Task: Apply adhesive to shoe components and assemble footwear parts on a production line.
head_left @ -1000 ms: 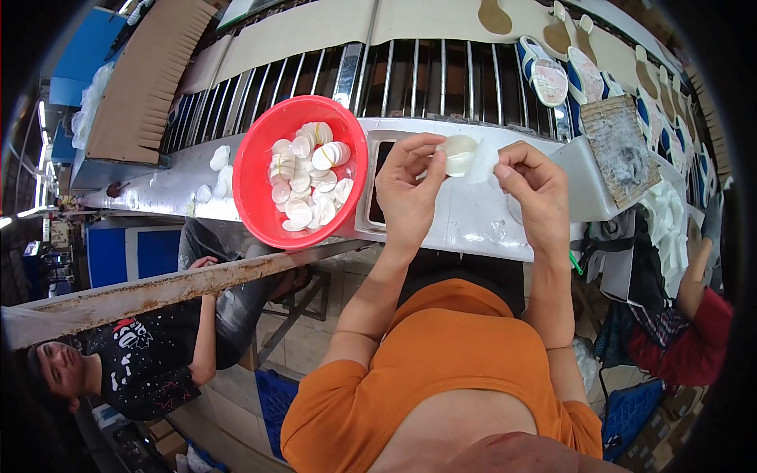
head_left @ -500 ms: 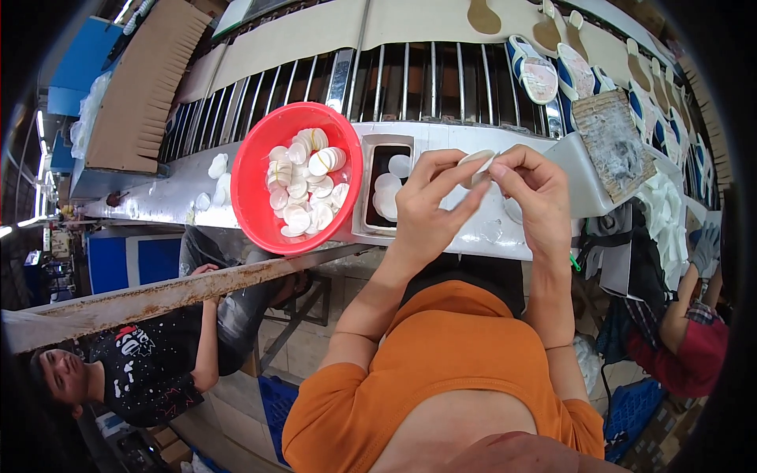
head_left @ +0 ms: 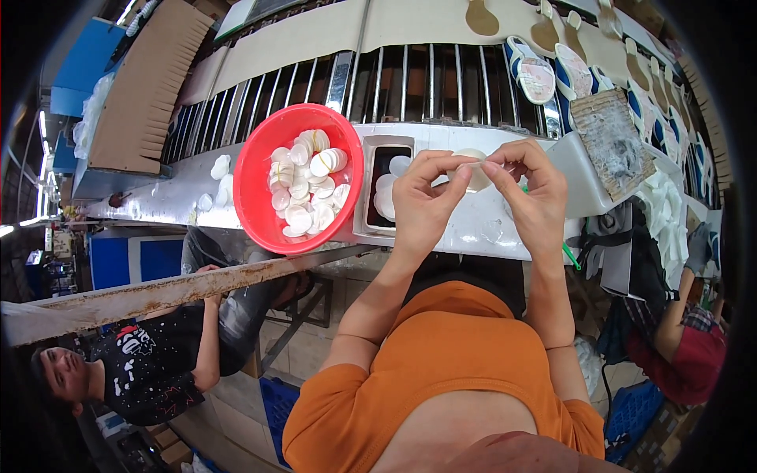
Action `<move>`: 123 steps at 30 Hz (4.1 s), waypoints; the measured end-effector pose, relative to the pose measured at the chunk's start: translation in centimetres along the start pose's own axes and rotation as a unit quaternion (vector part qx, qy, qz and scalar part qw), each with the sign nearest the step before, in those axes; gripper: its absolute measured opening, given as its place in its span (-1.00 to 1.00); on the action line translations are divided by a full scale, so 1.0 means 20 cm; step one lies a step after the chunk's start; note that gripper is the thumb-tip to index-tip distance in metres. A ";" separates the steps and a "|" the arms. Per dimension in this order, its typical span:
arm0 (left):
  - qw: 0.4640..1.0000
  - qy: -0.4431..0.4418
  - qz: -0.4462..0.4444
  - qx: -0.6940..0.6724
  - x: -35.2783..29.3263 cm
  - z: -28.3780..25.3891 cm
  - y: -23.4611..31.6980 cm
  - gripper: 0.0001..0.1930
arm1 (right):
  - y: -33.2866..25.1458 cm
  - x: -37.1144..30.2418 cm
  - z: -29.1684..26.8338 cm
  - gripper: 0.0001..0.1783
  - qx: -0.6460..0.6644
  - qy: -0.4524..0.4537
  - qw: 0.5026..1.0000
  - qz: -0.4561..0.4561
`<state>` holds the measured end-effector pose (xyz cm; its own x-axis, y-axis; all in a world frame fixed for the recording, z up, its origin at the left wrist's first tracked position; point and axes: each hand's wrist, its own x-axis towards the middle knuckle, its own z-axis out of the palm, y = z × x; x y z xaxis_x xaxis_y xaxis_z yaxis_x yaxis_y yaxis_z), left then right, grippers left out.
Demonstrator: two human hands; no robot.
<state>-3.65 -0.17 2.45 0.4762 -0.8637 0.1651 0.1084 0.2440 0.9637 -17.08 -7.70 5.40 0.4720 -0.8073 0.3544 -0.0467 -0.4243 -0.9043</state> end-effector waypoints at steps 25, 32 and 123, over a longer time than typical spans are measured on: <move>1.000 -0.001 0.009 -0.022 -0.01 0.03 0.00 -0.82 | 0.02 -0.03 0.04 -0.90 0.008 0.058 0.998 -0.007; 0.997 0.038 0.058 0.037 -0.03 0.04 -0.04 -0.76 | 0.00 -0.01 0.07 -0.91 0.052 0.145 0.988 0.005; 0.980 0.148 0.028 0.128 -0.14 -0.56 0.10 -0.86 | -0.01 -0.11 0.18 -0.77 -0.104 -0.478 0.861 0.138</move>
<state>4.99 7.58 1.52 0.7123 -0.6764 0.1872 -0.1289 0.1360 0.9823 -14.87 -4.46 3.89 0.9221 -0.2255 -0.3145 -0.3829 -0.4142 -0.8257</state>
